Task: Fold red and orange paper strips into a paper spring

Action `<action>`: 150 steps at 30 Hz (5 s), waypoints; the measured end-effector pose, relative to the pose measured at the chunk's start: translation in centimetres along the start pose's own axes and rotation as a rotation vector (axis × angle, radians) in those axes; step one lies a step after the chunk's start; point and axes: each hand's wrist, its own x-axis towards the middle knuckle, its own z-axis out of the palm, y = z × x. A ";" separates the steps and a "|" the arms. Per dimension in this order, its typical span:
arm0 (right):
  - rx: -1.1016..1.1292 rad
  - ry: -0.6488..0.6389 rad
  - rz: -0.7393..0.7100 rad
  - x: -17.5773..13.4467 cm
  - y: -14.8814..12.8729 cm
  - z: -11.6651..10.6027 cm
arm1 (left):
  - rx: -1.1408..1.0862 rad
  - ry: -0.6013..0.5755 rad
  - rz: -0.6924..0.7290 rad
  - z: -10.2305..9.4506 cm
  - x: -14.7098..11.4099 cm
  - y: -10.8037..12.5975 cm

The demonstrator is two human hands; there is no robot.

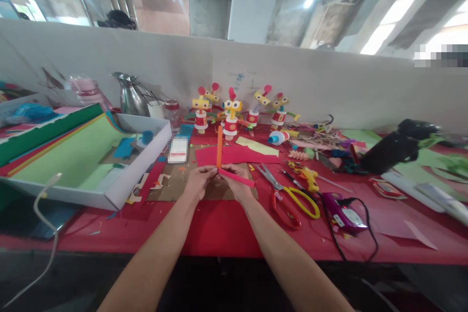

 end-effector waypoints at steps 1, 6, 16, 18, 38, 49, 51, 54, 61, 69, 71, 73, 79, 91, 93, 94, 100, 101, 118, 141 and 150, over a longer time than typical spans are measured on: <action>-0.010 -0.001 -0.001 0.0 0.0 0.0 | 0.002 0.009 0.002 0.0 0.0 0.0; -0.017 0.009 -0.008 0.0 0.3 0.2 | 0.009 0.072 0.020 -0.1 0.0 0.2; 0.044 0.071 0.081 0.1 -0.8 0.4 | -0.098 0.057 0.014 0.7 -0.1 0.3; 0.022 0.075 0.090 0.2 -0.9 0.3 | -0.078 0.036 0.008 0.7 -0.2 0.4; -0.106 -0.074 -0.074 0.0 -1.5 0.2 | -0.078 0.047 0.030 0.7 -0.1 0.3; -0.167 -0.071 -0.139 -0.1 -1.5 0.3 | -0.135 -0.080 -0.076 0.5 0.0 0.4; -0.174 -0.087 -0.149 0.0 -1.5 0.2 | -0.153 -0.072 -0.077 0.6 -0.1 0.5; -0.179 -0.099 -0.167 -0.1 -1.3 0.1 | -0.187 -0.064 -0.111 0.5 0.0 0.7; -0.093 -0.078 -0.178 -0.2 -1.0 0.5 | -0.277 0.001 -0.139 0.9 -0.1 0.8; -0.110 -0.068 -0.140 -0.5 -1.9 0.7 | -0.156 -0.002 -0.051 1.6 -0.4 0.6; -0.121 -0.054 -0.148 -0.4 -2.0 0.6 | -0.122 0.010 -0.008 1.7 -0.6 0.6; -0.155 -0.033 -0.177 -0.3 -1.9 0.4 | -0.101 0.010 0.030 1.8 -0.7 0.7; -0.201 -0.017 -0.212 -0.3 -1.7 0.2 | -0.084 0.006 0.030 1.8 -0.6 0.8; -0.066 0.022 -0.088 -0.1 -1.6 0.3 | 0.215 0.066 0.225 1.4 -0.7 -0.1; -0.042 0.010 -0.062 -0.1 -1.5 0.3 | 0.121 0.043 0.162 1.4 -0.5 -0.2; -0.032 0.003 -0.051 0.0 -1.4 0.3 | 0.087 0.036 0.139 1.3 -0.4 -0.2; -0.083 -0.009 -0.077 0.2 -1.1 0.2 | 0.067 0.026 0.099 1.2 -0.4 0.1; -0.098 -0.005 -0.092 0.2 -1.0 0.2 | 0.057 0.009 0.094 1.2 -0.5 0.1; -0.163 -0.019 -0.097 0.1 -0.1 0.1 | 0.292 0.006 0.259 0.3 0.1 -0.8; -0.048 0.090 0.008 0.1 -0.4 0.4 | 0.428 0.026 0.361 0.1 0.0 -0.6; -0.168 0.124 0.004 -0.2 -0.9 0.6 | 0.380 0.059 0.328 0.3 0.0 -0.4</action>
